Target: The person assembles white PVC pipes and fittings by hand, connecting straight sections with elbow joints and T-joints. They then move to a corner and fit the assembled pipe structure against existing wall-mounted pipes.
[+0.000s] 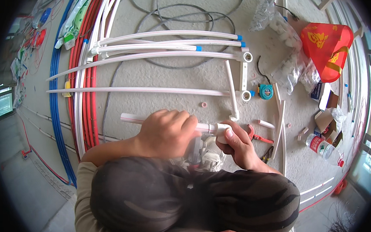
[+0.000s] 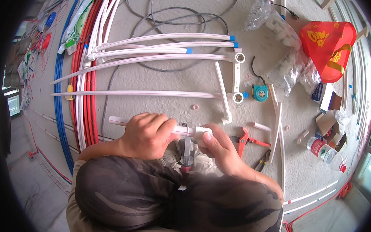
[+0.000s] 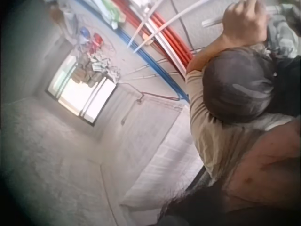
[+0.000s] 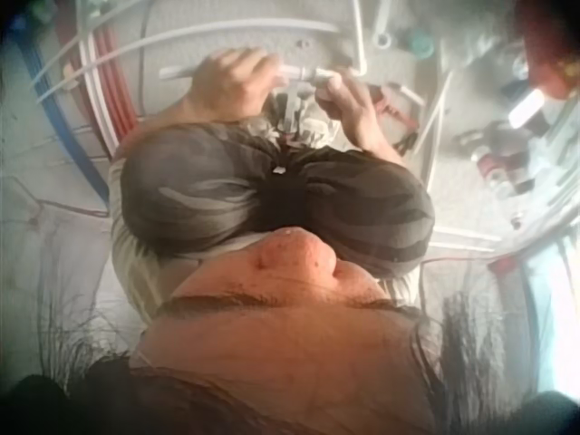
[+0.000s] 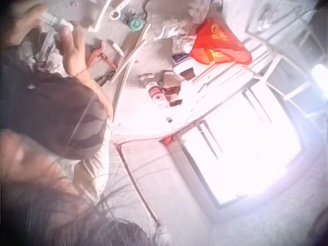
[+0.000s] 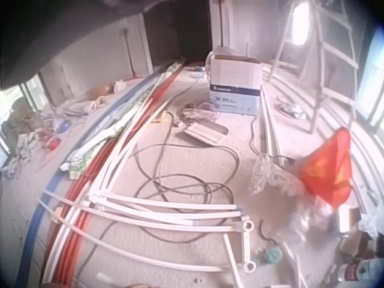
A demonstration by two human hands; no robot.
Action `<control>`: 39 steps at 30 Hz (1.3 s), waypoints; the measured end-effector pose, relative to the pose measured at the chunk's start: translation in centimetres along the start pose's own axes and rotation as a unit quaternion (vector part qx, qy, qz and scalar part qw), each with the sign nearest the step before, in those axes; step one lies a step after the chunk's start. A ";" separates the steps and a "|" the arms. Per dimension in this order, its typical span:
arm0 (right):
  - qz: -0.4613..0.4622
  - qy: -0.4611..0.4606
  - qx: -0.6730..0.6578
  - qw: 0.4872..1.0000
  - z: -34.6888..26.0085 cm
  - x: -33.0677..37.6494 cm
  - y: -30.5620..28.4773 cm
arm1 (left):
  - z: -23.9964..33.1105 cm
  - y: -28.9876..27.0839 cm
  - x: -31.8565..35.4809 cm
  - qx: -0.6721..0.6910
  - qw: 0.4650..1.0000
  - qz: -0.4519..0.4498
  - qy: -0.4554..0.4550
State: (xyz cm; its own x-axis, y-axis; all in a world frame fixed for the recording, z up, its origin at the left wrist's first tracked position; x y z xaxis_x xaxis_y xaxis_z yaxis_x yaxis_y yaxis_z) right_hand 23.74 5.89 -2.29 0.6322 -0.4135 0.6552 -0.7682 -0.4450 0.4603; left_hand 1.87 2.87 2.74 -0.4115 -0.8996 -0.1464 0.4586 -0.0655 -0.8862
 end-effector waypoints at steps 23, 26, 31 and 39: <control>-0.002 -0.012 0.112 0.994 0.6 -0.3 1.0 | 0.0 2.1 0.9 0.014 1.000 -0.009 0.026; -0.015 -0.007 0.100 0.995 1.1 -0.4 0.7 | 0.0 2.3 0.8 0.018 0.999 -0.013 0.025; -0.038 0.009 0.066 0.997 1.3 -0.1 0.6 | 0.1 2.4 0.9 0.022 0.999 -0.016 0.028; -0.066 -0.013 0.061 0.996 1.7 -0.4 0.7 | 0.2 2.5 1.1 0.019 0.999 -0.008 0.032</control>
State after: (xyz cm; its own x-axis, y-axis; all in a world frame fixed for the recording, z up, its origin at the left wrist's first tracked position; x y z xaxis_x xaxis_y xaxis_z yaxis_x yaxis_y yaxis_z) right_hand 23.07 4.37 -3.28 0.7305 -0.3640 0.5779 -0.6610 -0.5896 0.4642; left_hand 2.68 1.64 0.43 -0.4684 -0.8688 -0.1606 0.4806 -0.0981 -0.8714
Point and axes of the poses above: each hand's wrist, its own x-axis away from the middle knuckle, its own y-axis out of the palm, z = x × y, the point moved 3 cm from there along -x, towards the middle knuckle, and after that the axes turned 4 degrees about y, right-handed, at the moved point
